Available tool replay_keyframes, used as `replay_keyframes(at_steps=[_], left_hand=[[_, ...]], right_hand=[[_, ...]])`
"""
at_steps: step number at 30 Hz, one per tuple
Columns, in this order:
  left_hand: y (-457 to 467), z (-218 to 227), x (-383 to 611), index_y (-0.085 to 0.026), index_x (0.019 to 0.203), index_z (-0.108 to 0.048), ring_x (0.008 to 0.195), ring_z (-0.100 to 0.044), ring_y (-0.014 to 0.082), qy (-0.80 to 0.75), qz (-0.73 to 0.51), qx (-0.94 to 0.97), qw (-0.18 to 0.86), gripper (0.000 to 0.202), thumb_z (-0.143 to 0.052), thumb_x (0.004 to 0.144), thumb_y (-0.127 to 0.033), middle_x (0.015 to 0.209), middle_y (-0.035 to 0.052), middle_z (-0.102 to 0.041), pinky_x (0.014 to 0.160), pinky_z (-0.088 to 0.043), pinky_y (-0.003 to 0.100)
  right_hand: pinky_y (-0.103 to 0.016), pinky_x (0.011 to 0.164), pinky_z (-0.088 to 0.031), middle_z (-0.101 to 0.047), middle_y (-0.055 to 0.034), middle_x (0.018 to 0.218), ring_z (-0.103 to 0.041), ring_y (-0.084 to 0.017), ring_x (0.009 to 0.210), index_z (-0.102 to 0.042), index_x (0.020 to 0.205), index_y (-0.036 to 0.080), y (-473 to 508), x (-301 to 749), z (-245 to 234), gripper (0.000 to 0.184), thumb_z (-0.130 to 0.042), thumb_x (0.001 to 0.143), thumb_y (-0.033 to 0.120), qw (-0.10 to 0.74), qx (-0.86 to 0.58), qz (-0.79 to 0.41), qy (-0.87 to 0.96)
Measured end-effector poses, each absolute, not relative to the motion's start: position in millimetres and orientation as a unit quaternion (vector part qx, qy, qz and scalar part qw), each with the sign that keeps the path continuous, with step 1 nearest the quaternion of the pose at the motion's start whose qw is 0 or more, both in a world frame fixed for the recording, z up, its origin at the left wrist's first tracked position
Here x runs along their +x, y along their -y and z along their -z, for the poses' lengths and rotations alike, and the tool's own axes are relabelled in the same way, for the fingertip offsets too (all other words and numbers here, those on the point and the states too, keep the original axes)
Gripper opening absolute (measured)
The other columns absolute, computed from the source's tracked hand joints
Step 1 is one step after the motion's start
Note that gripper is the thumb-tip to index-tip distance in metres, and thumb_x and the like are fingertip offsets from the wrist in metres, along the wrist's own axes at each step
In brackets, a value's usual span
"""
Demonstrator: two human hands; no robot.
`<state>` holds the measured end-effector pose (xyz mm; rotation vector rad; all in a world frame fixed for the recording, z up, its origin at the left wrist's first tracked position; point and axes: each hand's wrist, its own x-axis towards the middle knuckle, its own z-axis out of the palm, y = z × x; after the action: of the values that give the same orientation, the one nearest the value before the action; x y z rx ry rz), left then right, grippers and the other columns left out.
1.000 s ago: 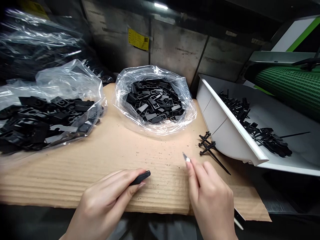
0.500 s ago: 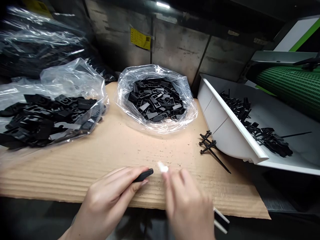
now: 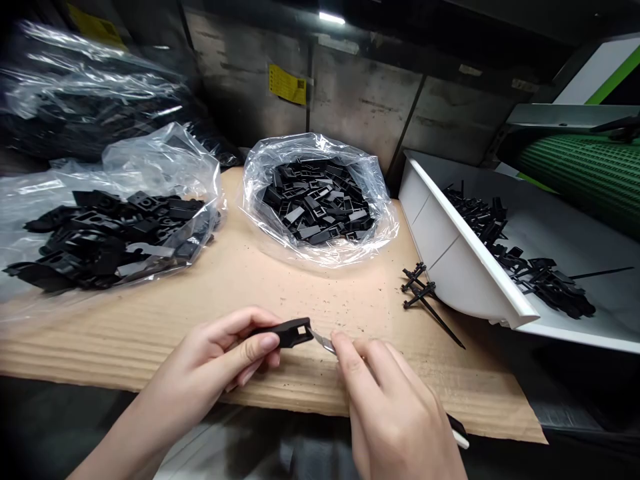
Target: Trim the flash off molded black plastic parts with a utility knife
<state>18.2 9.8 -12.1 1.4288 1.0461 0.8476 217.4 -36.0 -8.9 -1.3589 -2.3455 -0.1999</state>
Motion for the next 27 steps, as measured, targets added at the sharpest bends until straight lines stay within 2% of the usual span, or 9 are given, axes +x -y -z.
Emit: replay_keyframes(at_steps=[3, 6, 14, 20, 24, 27], left_hand=[[-9.8, 12.4, 21.8, -0.016, 0.067, -0.058, 0.046, -0.036, 0.0060, -0.452, -0.378, 0.578, 0.565, 0.021, -0.048, 0.083, -0.026, 0.057, -0.0042, -0.053, 0.041, -0.027, 0.016], [-7.7, 13.9, 22.9, -0.016, 0.065, -0.058, 0.050, -0.039, 0.0071, -0.467, -0.389, 0.575, 0.548, 0.021, -0.048, 0.082, -0.026, 0.056, -0.0043, -0.050, 0.042, -0.026, 0.017], [-7.7, 13.6, 23.7, -0.016, 0.057, -0.050, 0.055, -0.045, 0.0090, -0.476, -0.380, 0.606, 0.511, 0.027, -0.047, 0.082, -0.025, 0.056, -0.0036, -0.051, 0.051, -0.032, 0.019], [-6.3, 11.8, 24.3, -0.016, 0.056, -0.050, 0.052, -0.043, 0.0088, -0.469, -0.384, 0.637, 0.477, 0.026, -0.046, 0.081, -0.022, 0.053, -0.0046, -0.047, 0.050, -0.033, 0.018], [-6.9, 10.7, 25.1, -0.016, 0.054, -0.049, 0.051, -0.043, 0.0086, -0.465, -0.383, 0.649, 0.463, 0.027, -0.046, 0.081, -0.021, 0.053, -0.0047, -0.046, 0.051, -0.033, 0.018], [-7.3, 11.1, 25.1, -0.016, 0.054, -0.049, 0.051, -0.042, 0.0086, -0.475, -0.376, 0.642, 0.470, 0.028, -0.046, 0.081, -0.023, 0.053, -0.0047, -0.046, 0.050, -0.033, 0.018]], right_hand=[[-0.025, 0.052, -0.046, -0.062, -0.0078, 0.080, -0.060, -0.016, 0.066, -0.049, 0.118, 0.007, 33.4, 221.3, -1.2, 0.035, -0.039, 0.084, 0.008, 0.167, -0.437, 0.159, 0.870], [-0.025, 0.046, -0.041, -0.060, -0.0051, 0.068, -0.056, -0.014, 0.054, -0.054, 0.111, 0.007, 30.5, 221.7, -10.5, 0.030, -0.040, 0.085, 0.009, 0.138, -0.395, 0.202, 0.885], [-0.028, 0.047, -0.037, -0.057, -0.0042, 0.064, -0.053, -0.016, 0.054, -0.060, 0.101, 0.009, 23.1, 214.5, -30.1, 0.027, -0.042, 0.081, 0.010, 0.078, -0.333, 0.240, 0.908], [-0.029, 0.046, -0.036, -0.057, -0.0049, 0.064, -0.051, -0.018, 0.053, -0.060, 0.099, 0.009, 18.4, 205.0, -35.0, 0.029, -0.041, 0.079, 0.010, 0.051, -0.321, 0.282, 0.903], [-0.029, 0.045, -0.039, -0.057, -0.0043, 0.064, -0.053, -0.019, 0.054, -0.063, 0.094, 0.013, 19.2, 197.7, -36.6, 0.033, -0.043, 0.068, 0.007, 0.017, -0.360, 0.255, 0.897], [-0.029, 0.043, -0.041, -0.055, -0.0016, 0.060, -0.052, -0.017, 0.050, -0.063, 0.087, 0.016, 19.8, 199.6, -40.6, 0.030, -0.046, 0.063, 0.008, 0.010, -0.360, 0.228, 0.905]])
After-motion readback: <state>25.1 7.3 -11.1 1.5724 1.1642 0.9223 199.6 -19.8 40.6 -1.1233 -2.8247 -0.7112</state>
